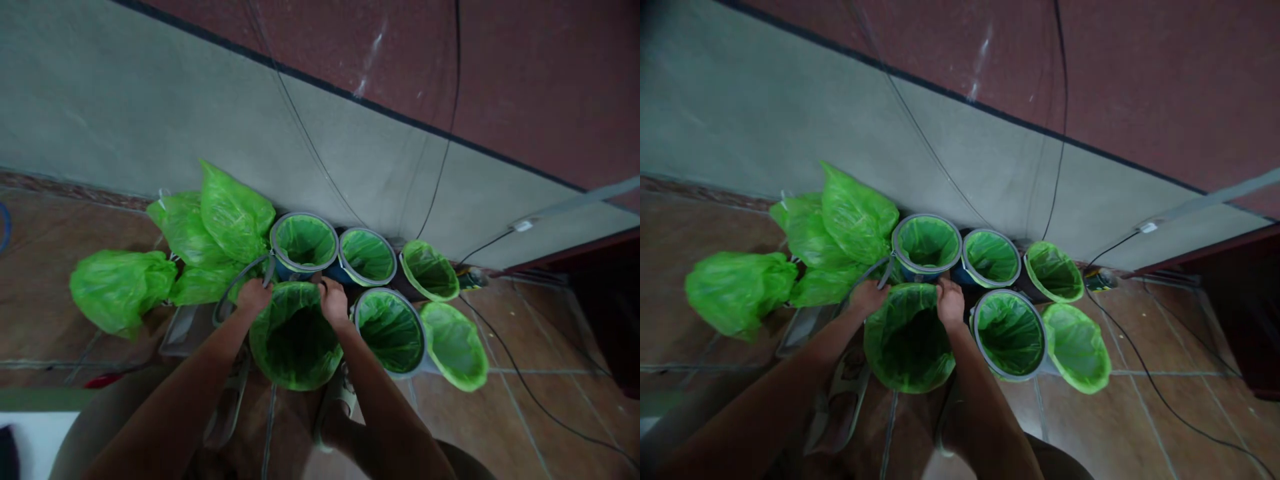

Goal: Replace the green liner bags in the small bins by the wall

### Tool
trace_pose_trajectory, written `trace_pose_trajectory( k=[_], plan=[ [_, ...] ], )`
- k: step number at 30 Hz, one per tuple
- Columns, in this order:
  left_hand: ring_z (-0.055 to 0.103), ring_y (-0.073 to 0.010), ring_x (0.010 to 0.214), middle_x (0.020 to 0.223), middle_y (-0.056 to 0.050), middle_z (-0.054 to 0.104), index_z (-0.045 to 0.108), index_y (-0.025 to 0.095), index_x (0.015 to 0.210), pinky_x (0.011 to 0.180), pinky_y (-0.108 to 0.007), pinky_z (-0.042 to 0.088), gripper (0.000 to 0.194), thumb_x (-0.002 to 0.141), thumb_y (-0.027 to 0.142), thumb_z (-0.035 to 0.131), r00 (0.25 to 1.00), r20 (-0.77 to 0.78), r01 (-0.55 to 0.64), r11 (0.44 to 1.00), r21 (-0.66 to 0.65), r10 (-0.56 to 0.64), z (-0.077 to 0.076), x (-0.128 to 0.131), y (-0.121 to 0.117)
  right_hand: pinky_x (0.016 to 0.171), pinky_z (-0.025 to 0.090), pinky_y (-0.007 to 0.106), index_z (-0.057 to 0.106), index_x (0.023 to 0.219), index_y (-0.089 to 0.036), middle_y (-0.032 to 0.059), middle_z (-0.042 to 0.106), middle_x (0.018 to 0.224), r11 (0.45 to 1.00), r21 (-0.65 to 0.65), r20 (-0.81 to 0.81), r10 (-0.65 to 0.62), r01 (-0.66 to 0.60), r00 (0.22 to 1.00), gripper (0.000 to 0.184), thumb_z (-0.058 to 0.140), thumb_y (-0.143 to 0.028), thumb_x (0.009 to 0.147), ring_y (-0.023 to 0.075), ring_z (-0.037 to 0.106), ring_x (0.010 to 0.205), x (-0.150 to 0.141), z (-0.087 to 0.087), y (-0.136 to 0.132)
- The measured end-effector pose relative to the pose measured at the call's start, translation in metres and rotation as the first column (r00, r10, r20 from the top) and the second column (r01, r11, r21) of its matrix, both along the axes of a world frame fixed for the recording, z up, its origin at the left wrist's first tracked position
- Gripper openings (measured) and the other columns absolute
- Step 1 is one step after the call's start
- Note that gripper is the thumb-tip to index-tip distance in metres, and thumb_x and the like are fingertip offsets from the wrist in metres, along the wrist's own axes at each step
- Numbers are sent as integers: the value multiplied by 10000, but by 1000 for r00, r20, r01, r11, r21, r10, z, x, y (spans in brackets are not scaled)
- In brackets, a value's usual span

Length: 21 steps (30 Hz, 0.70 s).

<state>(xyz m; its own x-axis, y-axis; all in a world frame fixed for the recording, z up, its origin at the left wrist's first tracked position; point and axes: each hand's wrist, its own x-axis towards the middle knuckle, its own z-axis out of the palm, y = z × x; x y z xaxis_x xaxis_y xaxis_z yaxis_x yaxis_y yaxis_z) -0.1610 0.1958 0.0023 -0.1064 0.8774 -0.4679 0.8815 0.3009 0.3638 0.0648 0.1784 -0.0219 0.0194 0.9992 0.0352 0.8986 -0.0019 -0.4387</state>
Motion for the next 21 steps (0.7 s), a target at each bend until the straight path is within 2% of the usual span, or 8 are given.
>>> trace_pose_trajectory(
  k=[3, 5, 10, 13, 16, 21],
  plan=[
    [662, -248, 1028, 1053, -146, 716, 690, 163, 1068, 843, -304, 506, 375, 900, 411, 464, 1000, -10, 18, 1000, -18, -19, -6, 1, -7, 963, 428, 281, 654, 1185, -175, 92, 687, 1178, 974, -162, -15, 158, -158, 987, 333, 420, -289, 976, 200, 623, 1077, -3, -3, 27],
    [664, -238, 1018, 1056, -121, 719, 689, 182, 1055, 834, -286, 504, 337, 875, 407, 515, 1000, -13, 27, 999, -29, -27, -8, 1, -11, 921, 444, 258, 662, 1168, -196, 71, 708, 1135, 945, -235, -35, 226, -228, 973, 327, 410, -298, 986, 187, 646, 1027, -2, -8, 33],
    [659, -282, 1031, 1078, -142, 706, 672, 157, 1054, 818, -312, 500, 306, 822, 342, 595, 998, -40, 43, 999, -15, -43, -7, 3, -20, 897, 435, 240, 639, 1161, -187, 69, 702, 1124, 916, -225, -27, 334, -331, 942, 288, 433, -273, 979, 179, 639, 1021, 7, -18, 29],
    [653, -312, 1046, 1088, -171, 695, 662, 127, 1057, 824, -339, 496, 296, 823, 298, 603, 996, -47, 77, 997, -32, -79, -10, 4, -26, 891, 424, 239, 625, 1141, -179, 80, 692, 1120, 906, -248, 33, 361, -342, 932, 246, 477, -241, 955, 182, 628, 1029, 10, -20, 28],
    [651, -325, 1056, 1100, -195, 686, 654, 122, 1078, 832, -371, 502, 311, 824, 295, 605, 994, -52, 92, 994, -51, -95, -13, 3, -30, 871, 424, 241, 607, 1150, -187, 87, 685, 1125, 911, -284, 88, 335, -299, 938, 241, 478, -244, 955, 182, 626, 1027, 8, -21, 28],
    [652, -346, 1048, 1084, -214, 688, 663, 83, 1035, 823, -371, 506, 344, 756, 283, 669, 993, -49, 99, 991, -89, -104, -8, -3, -26, 882, 430, 265, 546, 1253, -162, 111, 674, 1148, 900, -368, 139, 302, -234, 943, 334, 521, -218, 924, 196, 629, 1034, 10, -15, 20]
  ],
)
